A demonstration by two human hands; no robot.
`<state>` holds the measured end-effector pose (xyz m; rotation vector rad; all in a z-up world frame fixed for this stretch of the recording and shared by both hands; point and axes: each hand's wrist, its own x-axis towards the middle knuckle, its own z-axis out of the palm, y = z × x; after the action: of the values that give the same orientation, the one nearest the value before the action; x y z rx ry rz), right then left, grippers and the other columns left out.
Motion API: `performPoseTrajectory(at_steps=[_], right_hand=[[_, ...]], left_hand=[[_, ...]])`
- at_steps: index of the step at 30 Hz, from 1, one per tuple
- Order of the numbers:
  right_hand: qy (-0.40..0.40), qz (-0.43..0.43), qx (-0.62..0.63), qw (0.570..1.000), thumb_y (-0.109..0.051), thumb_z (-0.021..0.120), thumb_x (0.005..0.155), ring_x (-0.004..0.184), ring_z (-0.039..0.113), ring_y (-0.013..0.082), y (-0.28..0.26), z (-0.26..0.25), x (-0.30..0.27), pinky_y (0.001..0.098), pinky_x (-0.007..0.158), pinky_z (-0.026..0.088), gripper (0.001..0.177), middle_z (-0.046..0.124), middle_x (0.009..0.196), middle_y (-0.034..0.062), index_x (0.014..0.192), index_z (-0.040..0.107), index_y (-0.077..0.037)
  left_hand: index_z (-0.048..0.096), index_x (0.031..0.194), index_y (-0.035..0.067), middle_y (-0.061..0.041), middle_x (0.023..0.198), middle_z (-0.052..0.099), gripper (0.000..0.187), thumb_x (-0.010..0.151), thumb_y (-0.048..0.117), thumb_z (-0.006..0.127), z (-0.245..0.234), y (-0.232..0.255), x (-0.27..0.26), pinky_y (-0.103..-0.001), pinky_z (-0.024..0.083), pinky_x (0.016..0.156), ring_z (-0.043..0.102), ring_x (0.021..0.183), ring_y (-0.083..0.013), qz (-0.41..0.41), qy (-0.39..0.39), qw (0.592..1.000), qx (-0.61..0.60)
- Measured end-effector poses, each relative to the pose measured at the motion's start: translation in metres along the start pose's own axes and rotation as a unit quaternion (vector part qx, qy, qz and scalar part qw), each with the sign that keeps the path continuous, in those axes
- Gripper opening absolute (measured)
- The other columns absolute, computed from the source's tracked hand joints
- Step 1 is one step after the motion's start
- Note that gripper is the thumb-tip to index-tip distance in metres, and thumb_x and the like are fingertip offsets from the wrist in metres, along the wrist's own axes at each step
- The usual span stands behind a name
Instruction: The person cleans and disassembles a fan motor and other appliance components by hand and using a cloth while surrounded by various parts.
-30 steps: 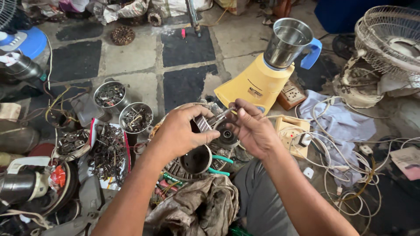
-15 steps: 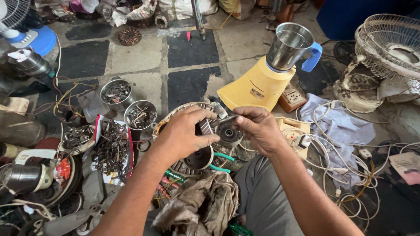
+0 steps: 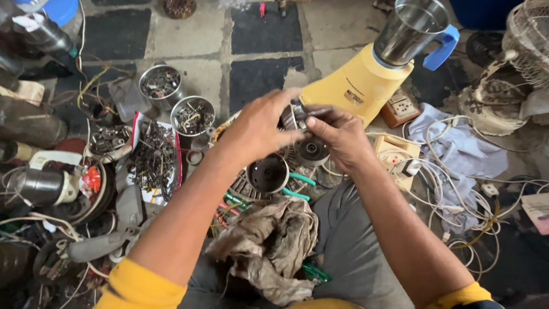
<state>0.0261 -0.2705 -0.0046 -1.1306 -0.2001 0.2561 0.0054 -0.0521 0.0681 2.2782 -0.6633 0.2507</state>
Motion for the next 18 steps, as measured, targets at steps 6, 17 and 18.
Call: performPoseTrajectory(at_steps=[6,17,18], right_hand=[[0.174,-0.059,-0.257,0.949,-0.014,0.072,0.098,0.096,0.068,0.0112,0.040,-0.052,-0.018,0.0245,0.086,0.055,0.043,0.072,0.110,0.0096,0.134,0.063,0.006],[0.181,0.140,-0.200,0.953,-0.023,0.066,0.098,0.070,0.066,0.0155,0.095,-0.087,-0.026,0.0290,0.058,0.052,0.051,0.072,0.105,0.0119,0.140,0.054,0.003],[0.181,0.157,-0.164,0.957,-0.022,0.065,0.098,0.070,0.068,0.0163,0.093,-0.084,-0.024,0.0294,0.058,0.054,0.050,0.071,0.104,0.0117,0.140,0.054,0.003]], left_hand=[[0.064,0.124,0.010,-0.015,0.122,0.069,0.057,0.076,0.028,0.086,0.022,-0.061,0.013,-0.047,0.050,0.099,0.063,0.116,-0.0378,-0.097,-0.056,0.987,0.114],[0.060,0.132,0.012,-0.011,0.135,0.064,0.054,0.087,0.033,0.080,0.065,-0.116,0.032,-0.059,0.035,0.113,0.052,0.134,-0.0336,-0.284,-0.189,0.918,0.204],[0.059,0.132,0.011,-0.012,0.137,0.062,0.055,0.087,0.033,0.080,0.067,-0.117,0.034,-0.059,0.034,0.114,0.051,0.135,-0.0341,-0.293,-0.197,0.912,0.207]])
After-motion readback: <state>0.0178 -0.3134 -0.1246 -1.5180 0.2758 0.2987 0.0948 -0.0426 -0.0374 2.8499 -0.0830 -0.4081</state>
